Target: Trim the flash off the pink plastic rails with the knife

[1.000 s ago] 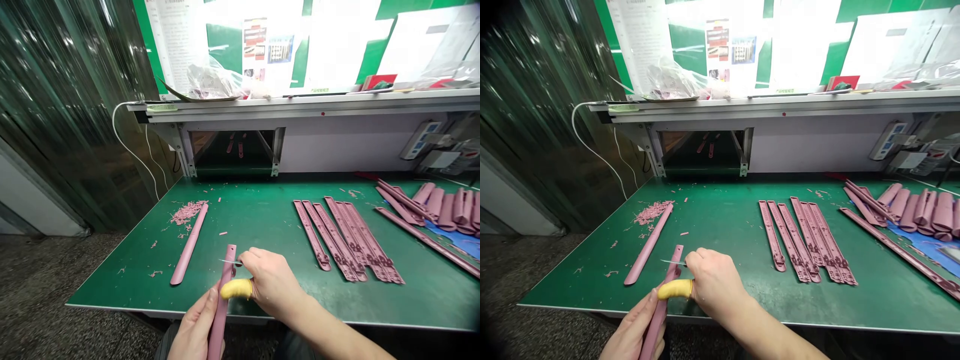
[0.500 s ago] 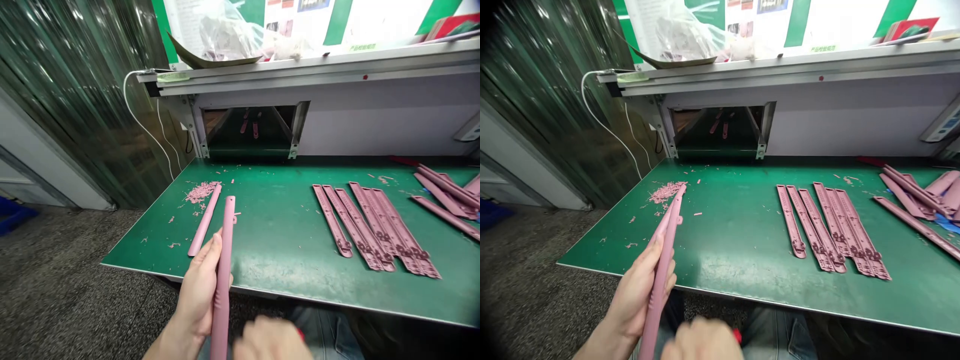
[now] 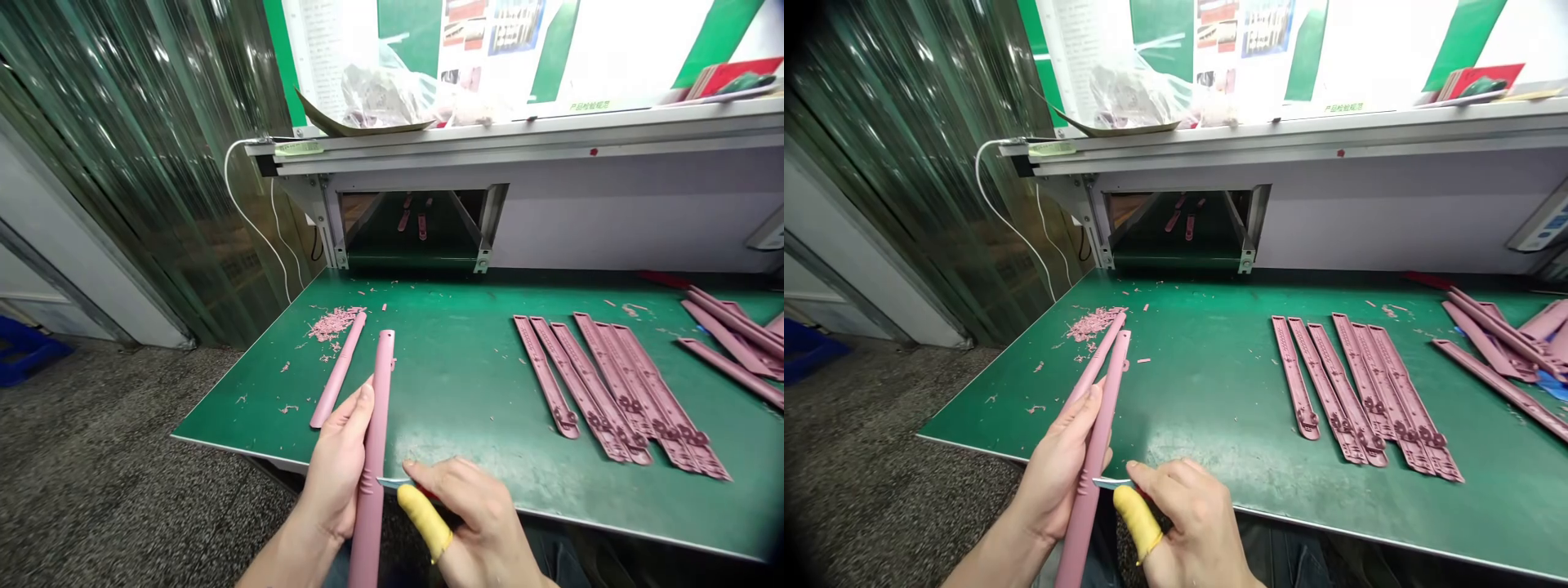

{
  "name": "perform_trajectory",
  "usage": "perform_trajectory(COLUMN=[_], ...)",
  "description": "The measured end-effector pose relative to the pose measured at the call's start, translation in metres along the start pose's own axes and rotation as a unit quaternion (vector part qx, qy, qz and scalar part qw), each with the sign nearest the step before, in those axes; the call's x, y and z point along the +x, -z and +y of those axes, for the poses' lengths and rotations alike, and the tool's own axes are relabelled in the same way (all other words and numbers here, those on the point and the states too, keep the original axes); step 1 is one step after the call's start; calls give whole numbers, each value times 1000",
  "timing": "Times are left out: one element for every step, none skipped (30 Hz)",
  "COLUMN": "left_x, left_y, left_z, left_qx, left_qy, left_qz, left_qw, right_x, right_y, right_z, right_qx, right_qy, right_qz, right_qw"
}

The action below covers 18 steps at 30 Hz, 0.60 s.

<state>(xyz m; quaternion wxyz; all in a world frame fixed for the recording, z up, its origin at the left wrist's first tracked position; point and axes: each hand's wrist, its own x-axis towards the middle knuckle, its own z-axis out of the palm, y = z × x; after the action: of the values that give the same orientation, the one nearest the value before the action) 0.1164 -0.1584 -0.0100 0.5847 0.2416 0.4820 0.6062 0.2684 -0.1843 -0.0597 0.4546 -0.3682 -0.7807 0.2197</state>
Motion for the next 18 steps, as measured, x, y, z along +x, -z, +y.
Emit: perform_trajectory(left_x=[-1, -2, -4, -5, -7, -10, -12, -14, -17, -19, -21, -23, -24, -26, -27, -28, -29, -29], left_y=[-1, -1, -2, -2, -3, -4, -4, -5, -6, -8, -9, -10, -12, -13, -13, -13, -12, -11], left_z=[-1, -1, -1, -2, -2, -2, -2, -3, -3, -4, -5, -6, -7, -9, -10, -12, -14, -16], left_qx=[3, 6, 9, 11, 13, 15, 17, 21, 26, 32, 37, 43, 49, 53, 56, 55, 48, 34], left_qy=[6, 12, 18, 21, 24, 26, 31, 37, 45, 52, 57, 59, 60, 60, 61, 65, 72, 78], left_qz=[-7, -17, -27, -34, -40, -46, -48, -49, -49, -47, -45, -43, -44, -47, -51, -59, -69, -80], left_qw=[1000, 1000, 999, 999, 999, 998, 998, 998, 997, 997, 997, 996, 996, 996, 995, 995, 994, 993], right_x=[0, 0, 1, 3, 5, 8, 12, 16, 21, 25, 30, 35, 40, 44, 49, 54, 59, 62], right_y=[0, 0, 1, 3, 6, 8, 12, 15, 18, 21, 25, 28, 31, 35, 38, 42, 46, 50], right_z=[-1, -1, -2, -3, -3, -3, -3, -2, -1, 0, 1, 3, 5, 8, 11, 14, 17, 19], right_qx=[-6, -10, -12, -15, -18, -21, -24, -28, -33, -38, -43, -49, -53, -58, -63, -67, -67, -64], right_qy=[-4, -9, -13, -17, -20, -22, -24, -24, -26, -27, -29, -30, -33, -38, -45, -52, -59, -66], right_qz=[3, 6, 11, 15, 19, 23, 29, 36, 47, 57, 67, 75, 84, 93, 108, 128, 151, 170], right_qw=[1000, 1000, 1000, 1000, 999, 999, 999, 999, 998, 997, 996, 995, 995, 993, 991, 988, 985, 981])
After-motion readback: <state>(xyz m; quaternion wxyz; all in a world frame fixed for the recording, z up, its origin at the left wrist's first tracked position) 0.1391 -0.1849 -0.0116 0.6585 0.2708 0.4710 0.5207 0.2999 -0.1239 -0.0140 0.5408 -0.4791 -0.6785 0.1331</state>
